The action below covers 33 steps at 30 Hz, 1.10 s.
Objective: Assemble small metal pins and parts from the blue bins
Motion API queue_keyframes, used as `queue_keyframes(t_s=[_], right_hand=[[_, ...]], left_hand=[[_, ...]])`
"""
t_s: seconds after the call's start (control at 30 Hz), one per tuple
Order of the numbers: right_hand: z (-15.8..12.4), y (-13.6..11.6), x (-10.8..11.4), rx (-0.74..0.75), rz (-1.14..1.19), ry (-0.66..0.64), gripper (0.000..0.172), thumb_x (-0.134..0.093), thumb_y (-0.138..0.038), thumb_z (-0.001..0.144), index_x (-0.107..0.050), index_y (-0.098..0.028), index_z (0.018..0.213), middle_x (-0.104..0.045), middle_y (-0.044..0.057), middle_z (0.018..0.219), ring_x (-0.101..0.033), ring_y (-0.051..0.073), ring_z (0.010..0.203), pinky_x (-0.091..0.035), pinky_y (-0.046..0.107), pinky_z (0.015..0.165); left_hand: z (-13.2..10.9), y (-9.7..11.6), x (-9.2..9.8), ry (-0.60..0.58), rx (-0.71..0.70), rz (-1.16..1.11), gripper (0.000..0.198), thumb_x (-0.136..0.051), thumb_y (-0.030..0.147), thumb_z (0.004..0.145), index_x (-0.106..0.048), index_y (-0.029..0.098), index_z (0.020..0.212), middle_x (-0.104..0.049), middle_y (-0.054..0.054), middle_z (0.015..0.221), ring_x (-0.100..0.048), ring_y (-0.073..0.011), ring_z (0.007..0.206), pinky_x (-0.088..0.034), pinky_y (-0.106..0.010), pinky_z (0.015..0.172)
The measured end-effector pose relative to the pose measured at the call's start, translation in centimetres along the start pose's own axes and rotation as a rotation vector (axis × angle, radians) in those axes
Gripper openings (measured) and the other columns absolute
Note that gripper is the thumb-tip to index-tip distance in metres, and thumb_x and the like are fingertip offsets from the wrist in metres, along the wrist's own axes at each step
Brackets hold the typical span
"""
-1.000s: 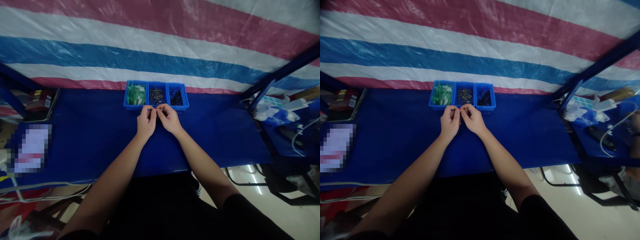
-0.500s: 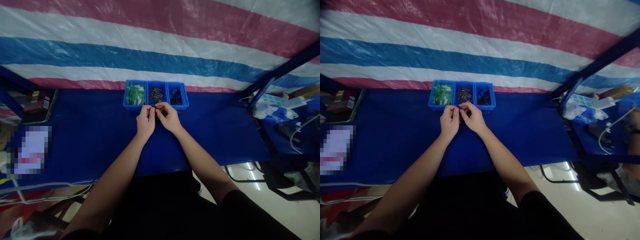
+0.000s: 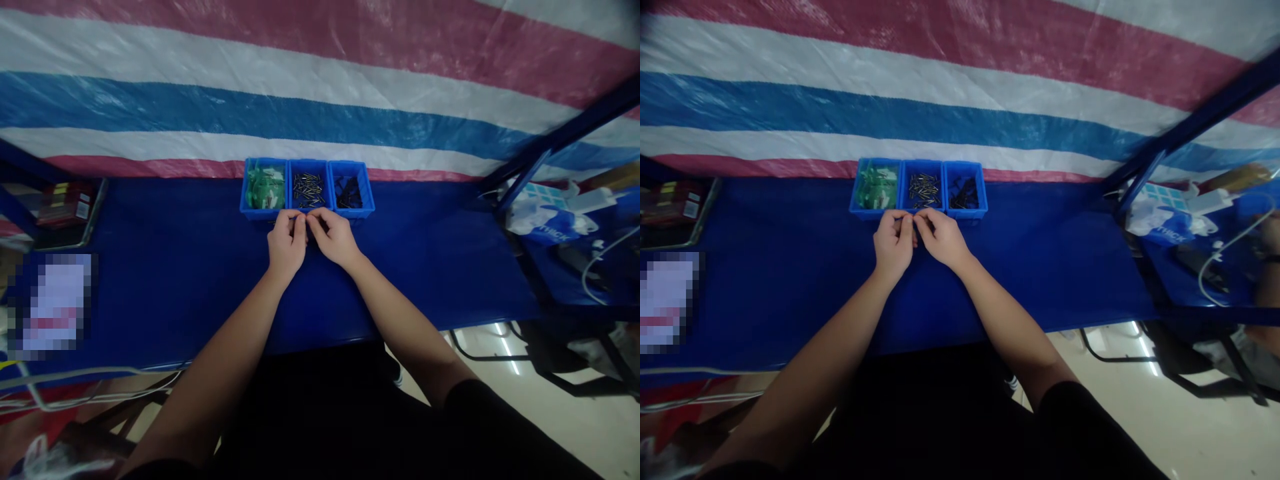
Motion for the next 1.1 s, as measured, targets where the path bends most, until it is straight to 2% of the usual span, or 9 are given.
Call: queue_keyframes(t_s=[0.13, 0.27, 0.47, 0.6, 0.77, 0.97, 1.1], right_hand=[[-0.1, -0.6, 0.1, 0.066, -0.05, 0.006, 0.021, -0.05, -0.033, 0.098, -0.066, -0.02, 0.101, -0.071, 0.006, 0.096, -0.066, 0.016, 0.087, -0.053, 0.031, 0.083], [-0.2, -1.0, 0.0, 0.137, -0.081, -0.008, 0.021, -0.051, -0.025, 0.097, -0.065, -0.02, 0.112, -0.071, 0.007, 0.108, -0.066, 0.017, 0.099, -0.054, 0.033, 0.091], [-0.5, -1.3, 0.0, 0.176, -0.134, 0.061, 0.016, -0.053, -0.025, 0.096, -0.068, -0.02, 0.101, -0.066, 0.009, 0.106, -0.064, 0.017, 0.102, -0.055, 0.034, 0.092], [-0.6, -1.3, 0.3, 0.11, -0.113, 0.143, 0.017, -0.055, -0.028, 0.096, -0.069, -0.02, 0.099, -0.064, 0.007, 0.101, -0.063, 0.016, 0.091, -0.056, 0.033, 0.084], [-0.5, -0.4, 0.9, 0.008, -0.025, 0.218, 0.017, -0.06, -0.032, 0.093, -0.07, -0.02, 0.1, -0.066, 0.006, 0.099, -0.062, 0.014, 0.081, -0.054, 0.031, 0.074], [-0.5, 1.3, 0.3, -0.106, 0.178, 0.193, 0.031, -0.061, -0.035, 0.092, -0.062, -0.023, 0.12, -0.069, 0.003, 0.095, -0.064, 0.014, 0.083, -0.054, 0.03, 0.075], [-0.4, 1.8, -0.1, -0.136, 0.253, 0.176, 0.029, -0.062, -0.038, 0.091, -0.062, -0.023, 0.116, -0.069, 0.002, 0.094, -0.064, 0.014, 0.081, -0.054, 0.03, 0.077]], left_hand=[[0.1, -0.2, 0.4, 0.063, -0.014, 0.047, 0.028, -0.05, 0.049, 0.097, -0.054, 0.021, 0.093, -0.063, 0.001, 0.071, -0.063, -0.0117, 0.066, -0.046, -0.024, 0.063], [0.1, -0.3, 0.7, 0.1, -0.008, 0.058, 0.03, -0.051, 0.049, 0.097, -0.051, 0.021, 0.086, -0.061, 0.002, 0.069, -0.06, -0.0108, 0.064, -0.044, -0.023, 0.061], [0.1, 0.0, 0.7, 0.087, -0.013, 0.027, 0.032, -0.051, 0.049, 0.096, -0.053, 0.02, 0.082, -0.059, 0.002, 0.067, -0.057, -0.0101, 0.061, -0.043, -0.022, 0.059], [0.0, 0.2, 0.4, 0.068, -0.03, -0.03, 0.027, -0.05, 0.046, 0.097, -0.057, 0.021, 0.093, -0.061, 0.002, 0.069, -0.059, -0.0103, 0.062, -0.045, -0.022, 0.06], [-0.1, 0.2, -0.5, -0.066, -0.041, -0.09, 0.019, -0.046, 0.034, 0.099, -0.058, 0.023, 0.109, -0.055, 0.006, 0.058, -0.052, -0.009, 0.048, -0.044, -0.023, 0.055], [-0.1, 0.6, -0.6, -0.097, -0.074, -0.011, 0.02, -0.057, 0.032, 0.093, -0.059, 0.024, 0.112, -0.054, 0.005, 0.059, -0.053, -0.0098, 0.052, -0.043, -0.023, 0.056], [-0.1, 0.8, -0.4, -0.072, -0.087, 0.016, 0.018, -0.055, 0.033, 0.095, -0.058, 0.023, 0.11, -0.052, 0.006, 0.058, -0.052, -0.0092, 0.052, -0.041, -0.022, 0.056]])
Point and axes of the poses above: each hand's wrist, its own z-axis towards the middle knuckle, its own x-axis out of the back of the hand, y = z × x, the point moved 7 cm from there along z, towards the middle knuckle
